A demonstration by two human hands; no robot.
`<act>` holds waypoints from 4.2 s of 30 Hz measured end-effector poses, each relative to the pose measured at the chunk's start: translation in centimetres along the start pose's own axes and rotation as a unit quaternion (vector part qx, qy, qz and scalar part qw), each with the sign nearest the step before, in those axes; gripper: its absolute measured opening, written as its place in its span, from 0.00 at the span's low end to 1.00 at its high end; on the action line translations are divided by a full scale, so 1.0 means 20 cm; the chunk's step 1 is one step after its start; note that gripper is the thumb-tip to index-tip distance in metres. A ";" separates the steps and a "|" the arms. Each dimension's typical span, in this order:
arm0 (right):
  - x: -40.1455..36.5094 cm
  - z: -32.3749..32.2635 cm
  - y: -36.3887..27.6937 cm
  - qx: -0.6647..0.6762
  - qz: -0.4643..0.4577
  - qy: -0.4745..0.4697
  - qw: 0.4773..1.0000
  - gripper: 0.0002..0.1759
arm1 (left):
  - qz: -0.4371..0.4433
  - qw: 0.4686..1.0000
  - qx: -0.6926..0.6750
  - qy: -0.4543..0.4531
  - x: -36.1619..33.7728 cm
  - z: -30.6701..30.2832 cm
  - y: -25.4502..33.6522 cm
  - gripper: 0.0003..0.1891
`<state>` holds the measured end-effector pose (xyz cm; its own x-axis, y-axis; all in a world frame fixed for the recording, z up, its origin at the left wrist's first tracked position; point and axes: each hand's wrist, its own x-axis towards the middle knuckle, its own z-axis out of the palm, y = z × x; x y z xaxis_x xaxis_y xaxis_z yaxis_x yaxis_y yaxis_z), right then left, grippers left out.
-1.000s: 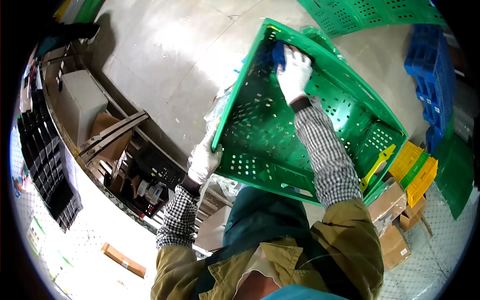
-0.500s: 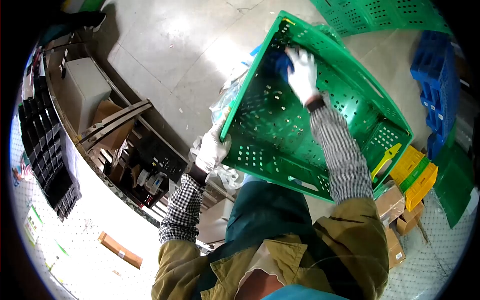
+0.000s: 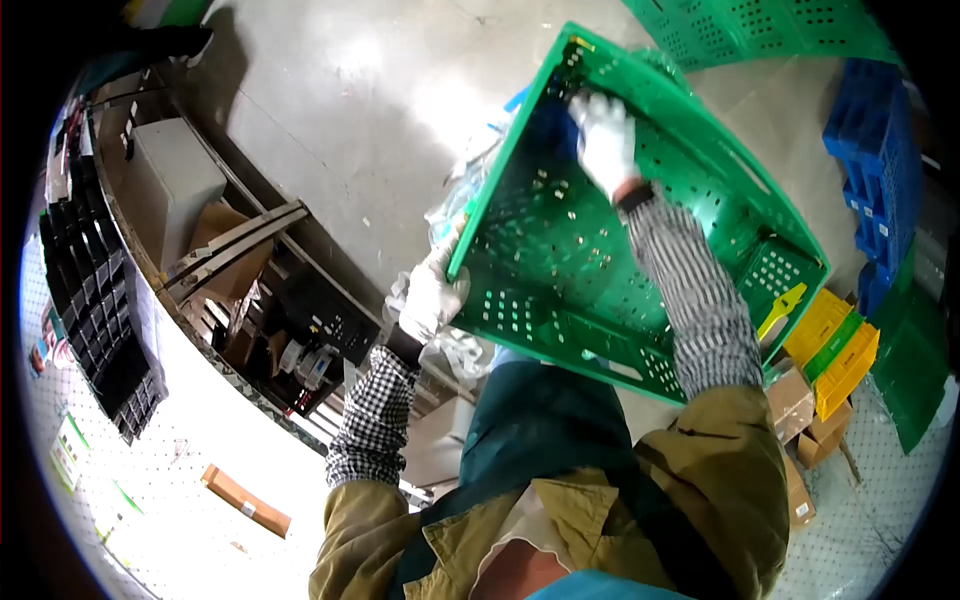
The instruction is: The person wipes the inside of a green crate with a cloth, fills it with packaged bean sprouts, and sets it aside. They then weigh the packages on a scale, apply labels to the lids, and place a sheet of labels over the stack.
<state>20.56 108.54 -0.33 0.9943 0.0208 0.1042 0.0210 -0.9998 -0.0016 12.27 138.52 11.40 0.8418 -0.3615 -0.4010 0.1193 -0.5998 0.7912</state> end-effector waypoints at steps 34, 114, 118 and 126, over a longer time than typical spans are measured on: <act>-1.58 -0.27 0.24 0.183 -0.070 -0.318 0.928 0.16 | 0.064 0.996 0.016 0.068 0.01 0.03 -0.08 0.30; -0.55 -0.05 -0.73 0.017 -0.148 -0.309 0.939 0.21 | 0.016 0.998 0.004 0.053 0.07 0.02 -0.06 0.31; -0.42 -0.14 -0.63 0.007 -0.196 -0.287 0.938 0.21 | 0.004 0.999 0.008 0.034 0.06 -0.01 0.00 0.32; -0.93 -0.09 -0.41 0.145 -0.165 -0.258 0.941 0.12 | 0.019 1.000 0.010 0.022 0.03 0.02 -0.02 0.29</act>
<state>1.78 116.35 -0.38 0.8458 0.4033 -0.3492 0.2899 -0.8970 -0.3337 12.43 138.30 10.64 0.8677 -0.3536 -0.3493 0.0758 -0.6003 0.7961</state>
